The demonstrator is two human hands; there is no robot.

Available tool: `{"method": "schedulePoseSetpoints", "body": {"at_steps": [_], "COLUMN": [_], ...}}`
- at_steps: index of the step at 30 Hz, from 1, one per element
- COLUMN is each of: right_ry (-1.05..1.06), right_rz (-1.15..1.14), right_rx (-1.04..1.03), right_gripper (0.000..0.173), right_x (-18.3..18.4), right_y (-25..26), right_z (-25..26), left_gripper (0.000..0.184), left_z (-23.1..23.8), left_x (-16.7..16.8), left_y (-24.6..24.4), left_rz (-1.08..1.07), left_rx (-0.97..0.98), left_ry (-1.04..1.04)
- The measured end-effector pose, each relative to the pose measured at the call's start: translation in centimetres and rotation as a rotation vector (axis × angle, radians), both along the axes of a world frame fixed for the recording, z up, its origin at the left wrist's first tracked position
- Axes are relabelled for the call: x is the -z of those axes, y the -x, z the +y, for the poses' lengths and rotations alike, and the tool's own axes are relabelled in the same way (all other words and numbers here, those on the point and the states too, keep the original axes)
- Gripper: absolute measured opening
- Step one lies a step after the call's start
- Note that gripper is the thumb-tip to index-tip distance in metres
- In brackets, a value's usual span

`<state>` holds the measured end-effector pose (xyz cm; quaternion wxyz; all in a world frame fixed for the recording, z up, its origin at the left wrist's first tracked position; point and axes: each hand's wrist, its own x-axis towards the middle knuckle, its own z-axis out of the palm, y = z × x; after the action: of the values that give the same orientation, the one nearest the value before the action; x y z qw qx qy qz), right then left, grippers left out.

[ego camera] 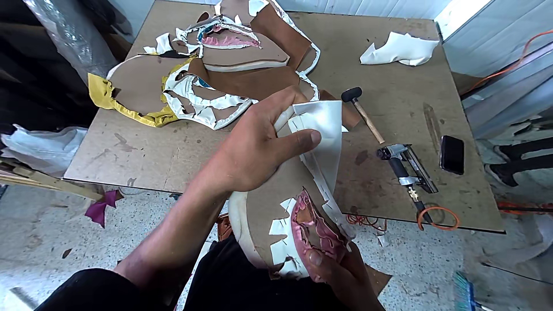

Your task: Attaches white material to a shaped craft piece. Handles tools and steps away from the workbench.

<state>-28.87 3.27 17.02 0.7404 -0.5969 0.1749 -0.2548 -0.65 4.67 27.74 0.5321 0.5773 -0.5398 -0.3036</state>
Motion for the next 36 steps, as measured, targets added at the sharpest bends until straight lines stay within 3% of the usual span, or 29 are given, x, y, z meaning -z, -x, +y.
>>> {"method": "schedulePoseSetpoints", "body": {"at_steps": [29,36], "right_ry": [0.036,0.159], "right_rz": [0.027,0.061], "right_rx": [-0.105,-0.121], "right_gripper": [0.053,0.033], "right_x": [2.5,1.9], "right_y": [1.9,1.9], "right_z": [-0.3,-0.6], "left_gripper": [0.027,0.026], "left_z": [-0.6,-0.3], "left_x": [0.9,1.3], "left_y": [0.0,-1.5], "left_rz": [0.095,0.115], "left_rx": [0.121,0.063], "left_ry": [-0.060,-0.059]}}
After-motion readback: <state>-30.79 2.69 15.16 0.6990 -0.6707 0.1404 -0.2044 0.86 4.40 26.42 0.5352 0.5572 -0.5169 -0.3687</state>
